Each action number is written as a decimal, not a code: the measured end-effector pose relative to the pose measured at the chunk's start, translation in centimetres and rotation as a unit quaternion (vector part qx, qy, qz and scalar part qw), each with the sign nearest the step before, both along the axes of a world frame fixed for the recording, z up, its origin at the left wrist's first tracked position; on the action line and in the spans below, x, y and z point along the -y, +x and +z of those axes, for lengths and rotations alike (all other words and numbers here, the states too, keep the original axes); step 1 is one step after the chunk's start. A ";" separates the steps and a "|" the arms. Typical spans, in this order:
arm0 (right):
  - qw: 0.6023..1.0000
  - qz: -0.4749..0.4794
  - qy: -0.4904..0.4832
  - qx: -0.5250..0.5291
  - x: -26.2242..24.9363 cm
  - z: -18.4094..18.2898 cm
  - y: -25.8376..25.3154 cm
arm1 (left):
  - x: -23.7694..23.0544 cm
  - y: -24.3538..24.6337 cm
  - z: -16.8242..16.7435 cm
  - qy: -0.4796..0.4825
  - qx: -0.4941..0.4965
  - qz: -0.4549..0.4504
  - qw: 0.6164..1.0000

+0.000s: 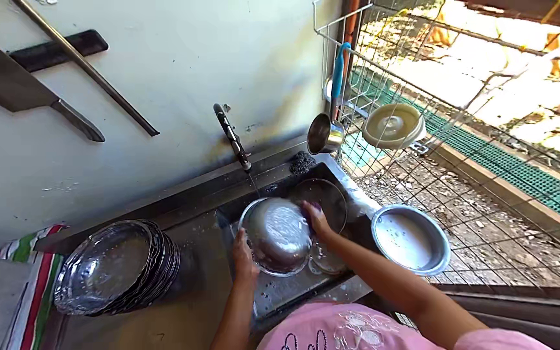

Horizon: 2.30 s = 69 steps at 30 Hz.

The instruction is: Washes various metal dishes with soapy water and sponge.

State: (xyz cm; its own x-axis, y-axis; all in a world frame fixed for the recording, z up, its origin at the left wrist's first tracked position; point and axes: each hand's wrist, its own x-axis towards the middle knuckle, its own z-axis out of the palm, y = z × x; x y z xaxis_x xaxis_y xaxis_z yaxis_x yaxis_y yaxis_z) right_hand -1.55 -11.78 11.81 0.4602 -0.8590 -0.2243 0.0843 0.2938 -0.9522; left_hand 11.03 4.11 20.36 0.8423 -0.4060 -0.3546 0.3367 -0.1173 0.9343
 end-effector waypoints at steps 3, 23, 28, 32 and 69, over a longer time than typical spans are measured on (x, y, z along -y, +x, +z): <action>0.941 0.052 -0.331 -0.059 -6.6 -1.6 -0.4 | 0.5 -0.1 -2.6 0.005 -0.087 0.098 0.991; 0.896 0.225 -0.380 -0.053 -3.4 3.9 4.9 | -2.0 0.1 0.3 0.017 -0.045 -0.081 0.996; 0.918 0.162 -0.349 -0.097 -7.1 0.1 1.0 | -2.3 1.4 0.2 -0.005 -0.028 -0.036 0.999; 0.838 0.164 -0.520 0.025 -7.4 2.5 2.6 | -3.4 2.0 1.8 0.038 0.047 -0.251 0.966; 0.742 0.042 -0.076 -0.665 5.3 -5.8 -23.0 | 4.2 10.8 -22.8 0.546 0.171 -0.264 0.776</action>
